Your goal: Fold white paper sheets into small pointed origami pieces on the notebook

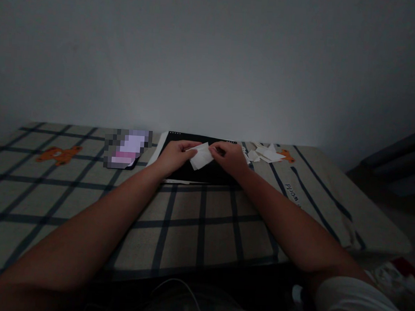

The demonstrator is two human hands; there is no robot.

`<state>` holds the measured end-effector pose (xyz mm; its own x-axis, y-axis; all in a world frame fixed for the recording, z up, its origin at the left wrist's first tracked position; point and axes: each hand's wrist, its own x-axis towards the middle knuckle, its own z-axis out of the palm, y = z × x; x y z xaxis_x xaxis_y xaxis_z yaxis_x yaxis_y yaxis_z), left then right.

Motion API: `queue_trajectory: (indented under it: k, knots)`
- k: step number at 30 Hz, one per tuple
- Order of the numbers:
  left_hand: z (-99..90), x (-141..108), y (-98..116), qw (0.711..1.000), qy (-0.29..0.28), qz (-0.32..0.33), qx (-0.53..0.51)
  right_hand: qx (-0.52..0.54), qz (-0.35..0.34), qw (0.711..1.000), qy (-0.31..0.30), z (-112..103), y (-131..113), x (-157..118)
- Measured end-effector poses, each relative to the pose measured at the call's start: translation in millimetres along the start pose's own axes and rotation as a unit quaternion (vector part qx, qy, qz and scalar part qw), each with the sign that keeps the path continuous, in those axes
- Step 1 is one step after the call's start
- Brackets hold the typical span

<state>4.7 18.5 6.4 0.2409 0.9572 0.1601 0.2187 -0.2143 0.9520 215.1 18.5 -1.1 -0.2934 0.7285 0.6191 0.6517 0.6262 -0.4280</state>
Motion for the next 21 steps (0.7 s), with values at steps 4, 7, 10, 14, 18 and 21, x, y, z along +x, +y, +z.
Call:
queue_trajectory:
  k: [4,7,10,14,18,21]
  knots:
    - [-1.4,0.7,-0.3,1.000,-0.003,0.001,0.026,0.046,0.043,0.998,0.015,-1.8,-3.7,1.3]
    - [-2.1,1.4,-1.4,0.999,-0.008,0.006,0.034,0.080,0.074,0.994,0.030,-2.1,-5.1,1.8]
    - [-2.5,1.1,-1.1,0.999,-0.014,0.008,0.039,0.105,0.087,0.990,0.039,-1.5,-5.0,2.0]
    - [-1.9,0.1,1.0,0.999,-0.012,0.005,0.037,0.127,0.106,0.986,0.025,0.1,-4.0,1.7]
    - [-0.2,-0.4,2.0,0.999,-0.018,0.011,0.031,0.151,0.123,0.981,0.021,1.0,-2.6,1.1]
    - [0.4,-0.8,1.4,0.999,-0.023,0.014,0.025,0.167,0.131,0.977,0.019,2.1,-0.4,0.9]
